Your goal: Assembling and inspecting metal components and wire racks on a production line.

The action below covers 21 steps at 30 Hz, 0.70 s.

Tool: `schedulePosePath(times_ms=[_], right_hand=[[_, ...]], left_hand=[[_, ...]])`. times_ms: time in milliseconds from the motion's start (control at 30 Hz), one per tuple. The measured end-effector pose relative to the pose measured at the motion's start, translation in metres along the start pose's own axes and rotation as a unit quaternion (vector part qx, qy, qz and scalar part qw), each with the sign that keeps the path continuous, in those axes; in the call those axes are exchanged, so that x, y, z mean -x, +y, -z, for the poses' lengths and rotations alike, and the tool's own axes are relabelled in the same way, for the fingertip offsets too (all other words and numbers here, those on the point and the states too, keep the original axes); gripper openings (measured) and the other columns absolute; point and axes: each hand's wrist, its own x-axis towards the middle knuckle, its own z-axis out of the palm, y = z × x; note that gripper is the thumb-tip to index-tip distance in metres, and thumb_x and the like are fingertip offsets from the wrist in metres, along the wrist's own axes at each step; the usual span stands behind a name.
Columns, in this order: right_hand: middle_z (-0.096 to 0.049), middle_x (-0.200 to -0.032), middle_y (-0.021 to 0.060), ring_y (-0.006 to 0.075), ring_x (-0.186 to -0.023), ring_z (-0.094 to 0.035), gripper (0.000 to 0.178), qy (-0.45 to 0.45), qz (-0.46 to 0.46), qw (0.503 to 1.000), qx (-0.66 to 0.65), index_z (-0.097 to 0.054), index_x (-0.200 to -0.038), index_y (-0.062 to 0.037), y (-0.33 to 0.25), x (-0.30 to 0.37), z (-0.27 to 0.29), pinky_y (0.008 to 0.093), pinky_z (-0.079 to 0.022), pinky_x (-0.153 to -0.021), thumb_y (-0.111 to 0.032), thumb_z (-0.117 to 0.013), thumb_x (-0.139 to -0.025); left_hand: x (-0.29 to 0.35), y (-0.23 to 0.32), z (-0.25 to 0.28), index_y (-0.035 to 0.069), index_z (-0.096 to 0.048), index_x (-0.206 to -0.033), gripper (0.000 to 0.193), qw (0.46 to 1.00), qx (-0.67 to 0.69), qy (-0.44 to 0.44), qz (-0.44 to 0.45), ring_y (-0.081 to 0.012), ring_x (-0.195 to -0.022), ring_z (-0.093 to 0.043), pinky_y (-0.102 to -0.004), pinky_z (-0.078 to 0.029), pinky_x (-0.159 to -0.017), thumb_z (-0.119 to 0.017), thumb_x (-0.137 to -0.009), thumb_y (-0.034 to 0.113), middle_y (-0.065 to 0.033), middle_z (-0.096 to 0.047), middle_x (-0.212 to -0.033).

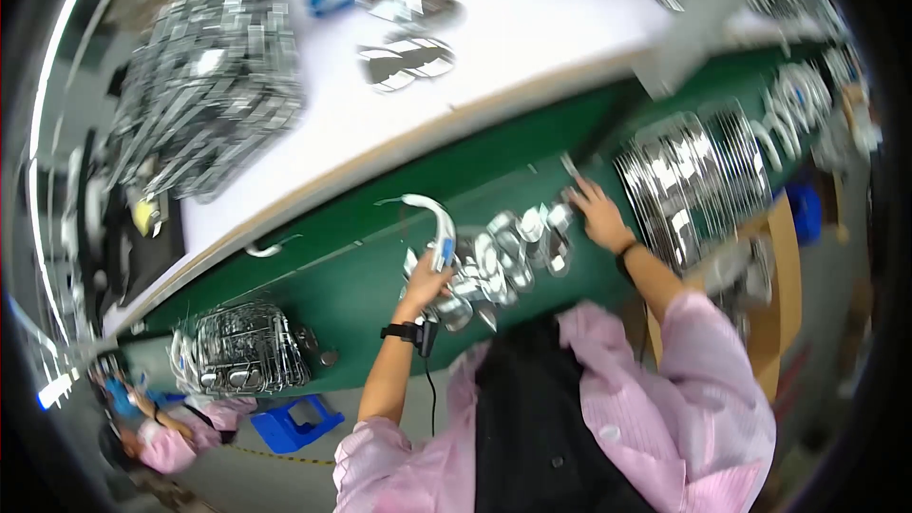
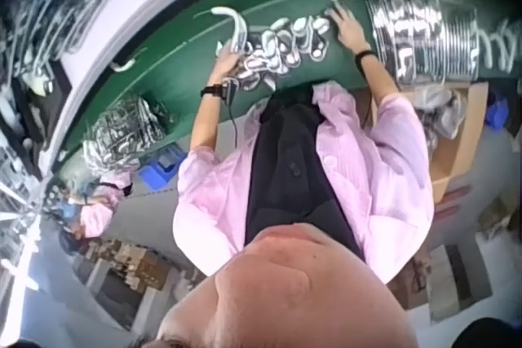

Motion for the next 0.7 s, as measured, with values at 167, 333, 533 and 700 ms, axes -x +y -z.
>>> schedulePosePath(times_ms=[167, 333, 533, 700], right_hand=[[-0.046, -0.137, 0.0142, 0.0371, -0.115, -0.048, 0.05, 0.003, 0.064, 0.998, 0.0, -0.059, -0.12, -0.0123, 0.008, 0.009, -0.024, 0.0443, -0.046, -0.092, 0.001, -0.056, -0.071], [-0.052, -0.11, 0.0142, 0.0349, -0.104, -0.053, 0.021, 0.006, -0.04, 0.999, -0.018, -0.059, -0.106, -0.0104, -0.005, 0.031, -0.039, 0.0438, -0.049, -0.08, -0.013, -0.059, -0.086], [-0.059, -0.104, 0.0117, 0.0238, -0.085, -0.065, 0.026, 0.026, -0.418, 0.755, -0.504, -0.049, -0.116, -0.0026, 0.096, 0.073, -0.13, 0.0346, -0.05, -0.058, -0.013, -0.049, -0.092], [-0.055, -0.103, 0.012, 0.0206, -0.072, -0.06, 0.04, 0.006, -0.434, 0.801, -0.411, -0.035, -0.129, -0.009, 0.06, 0.096, -0.112, 0.0313, -0.05, -0.055, -0.018, -0.051, -0.094]], left_hand=[[-0.074, -0.01, 0.046, 0.01, -0.051, -0.13, 0.06, 0.962, -0.222, 0.099, -0.12, -0.0399, -0.104, -0.057, -0.0411, -0.046, -0.091, -0.067, -0.074, 0.024, -0.0228, -0.061, -0.112], [-0.112, 0.026, 0.08, 0.015, -0.05, -0.131, 0.056, 0.939, -0.262, 0.204, -0.091, -0.036, -0.108, -0.057, -0.0469, -0.045, -0.092, -0.064, -0.079, 0.026, -0.0167, -0.059, -0.115], [-0.116, 0.021, 0.077, 0.009, -0.041, -0.136, 0.067, 0.876, -0.271, 0.397, -0.041, -0.0365, -0.115, -0.049, -0.049, -0.044, -0.092, -0.07, -0.078, 0.025, -0.017, -0.051, -0.125], [-0.073, -0.059, 0.065, 0.0, -0.029, -0.141, 0.074, 0.828, -0.211, 0.504, -0.127, -0.0396, -0.121, -0.042, -0.0486, -0.039, -0.099, -0.066, -0.081, 0.023, -0.0233, -0.043, -0.133]])
